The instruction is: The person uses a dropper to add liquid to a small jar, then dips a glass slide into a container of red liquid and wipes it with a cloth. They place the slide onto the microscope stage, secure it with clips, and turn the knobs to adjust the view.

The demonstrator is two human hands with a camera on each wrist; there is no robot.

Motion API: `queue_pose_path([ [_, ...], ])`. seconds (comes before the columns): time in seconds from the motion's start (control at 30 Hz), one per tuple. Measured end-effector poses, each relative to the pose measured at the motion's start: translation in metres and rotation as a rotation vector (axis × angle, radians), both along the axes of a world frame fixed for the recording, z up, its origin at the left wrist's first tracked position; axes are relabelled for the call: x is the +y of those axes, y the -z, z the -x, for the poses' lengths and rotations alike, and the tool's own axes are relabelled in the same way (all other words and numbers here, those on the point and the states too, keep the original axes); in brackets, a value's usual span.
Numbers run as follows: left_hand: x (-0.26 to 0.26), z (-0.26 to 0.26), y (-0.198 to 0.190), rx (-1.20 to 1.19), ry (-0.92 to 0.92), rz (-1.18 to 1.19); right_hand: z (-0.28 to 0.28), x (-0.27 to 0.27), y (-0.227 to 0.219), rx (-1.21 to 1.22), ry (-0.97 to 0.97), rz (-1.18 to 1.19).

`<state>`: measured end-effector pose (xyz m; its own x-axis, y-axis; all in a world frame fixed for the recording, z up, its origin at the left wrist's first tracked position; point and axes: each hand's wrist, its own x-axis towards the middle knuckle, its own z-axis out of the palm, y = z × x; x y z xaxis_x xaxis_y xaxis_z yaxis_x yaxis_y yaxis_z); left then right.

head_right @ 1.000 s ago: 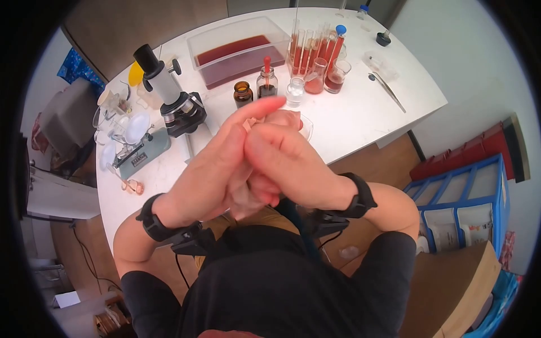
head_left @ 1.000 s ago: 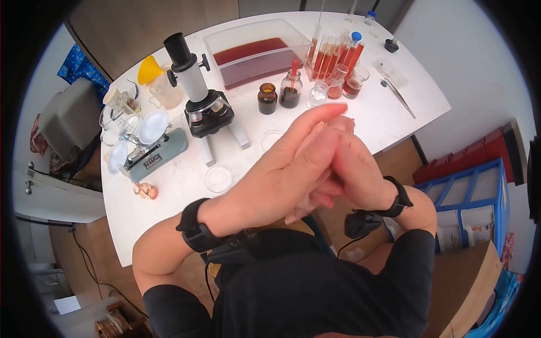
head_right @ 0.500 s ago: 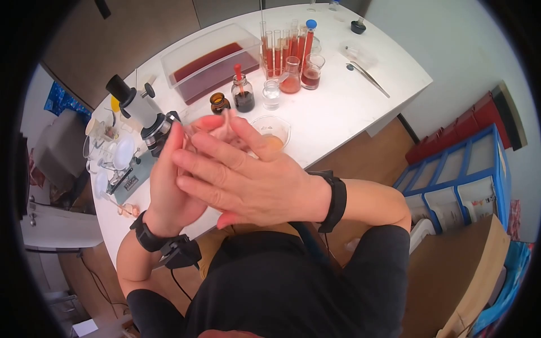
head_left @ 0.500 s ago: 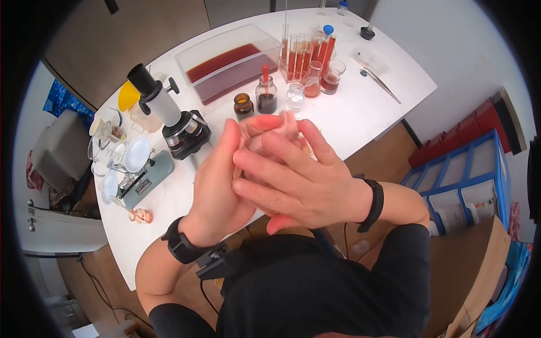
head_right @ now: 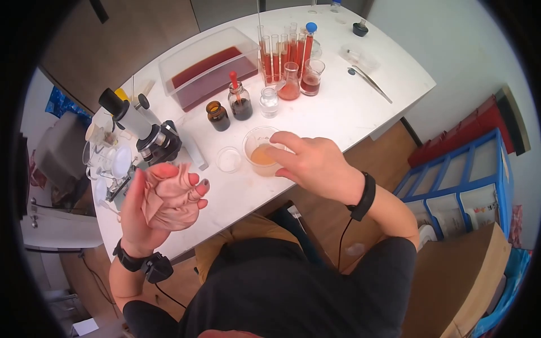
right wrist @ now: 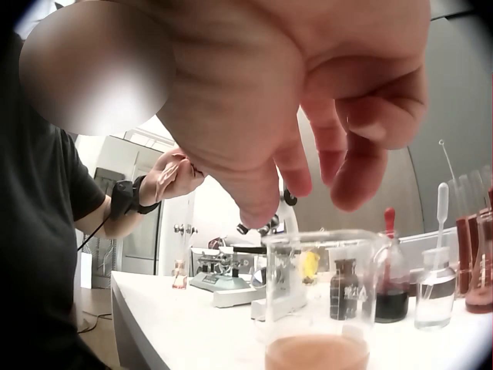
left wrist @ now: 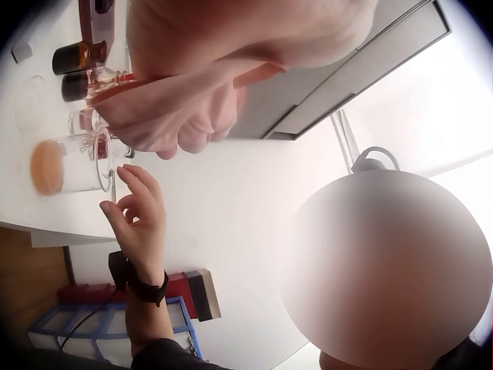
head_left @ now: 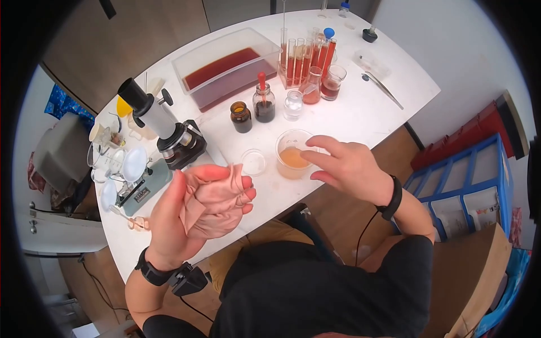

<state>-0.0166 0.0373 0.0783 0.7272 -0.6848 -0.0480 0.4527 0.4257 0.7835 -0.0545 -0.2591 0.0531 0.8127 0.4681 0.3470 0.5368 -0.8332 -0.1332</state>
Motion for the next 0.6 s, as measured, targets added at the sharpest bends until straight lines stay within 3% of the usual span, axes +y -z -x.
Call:
queue_pose_path([
  [0.07,0.002,0.0,0.007,0.063,0.036,0.047,-0.011,-0.002,0.018,0.042,-0.009,-0.037],
  [0.27,-0.007,-0.005,0.029,0.075,-0.092,-0.02,-0.024,-0.014,0.036,0.125,-0.133,-0.234],
  [0.4,-0.022,-0.014,0.042,0.058,-0.134,-0.197,-0.02,-0.018,0.006,0.018,-0.113,-0.337],
  [0.5,-0.045,-0.025,0.046,0.141,-0.243,-0.117,-0.014,-0.017,-0.022,-0.049,-0.093,-0.328],
  [0.6,-0.075,-0.026,0.041,0.279,-0.188,-0.002,-0.015,-0.011,-0.037,-0.165,-0.114,-0.305],
])
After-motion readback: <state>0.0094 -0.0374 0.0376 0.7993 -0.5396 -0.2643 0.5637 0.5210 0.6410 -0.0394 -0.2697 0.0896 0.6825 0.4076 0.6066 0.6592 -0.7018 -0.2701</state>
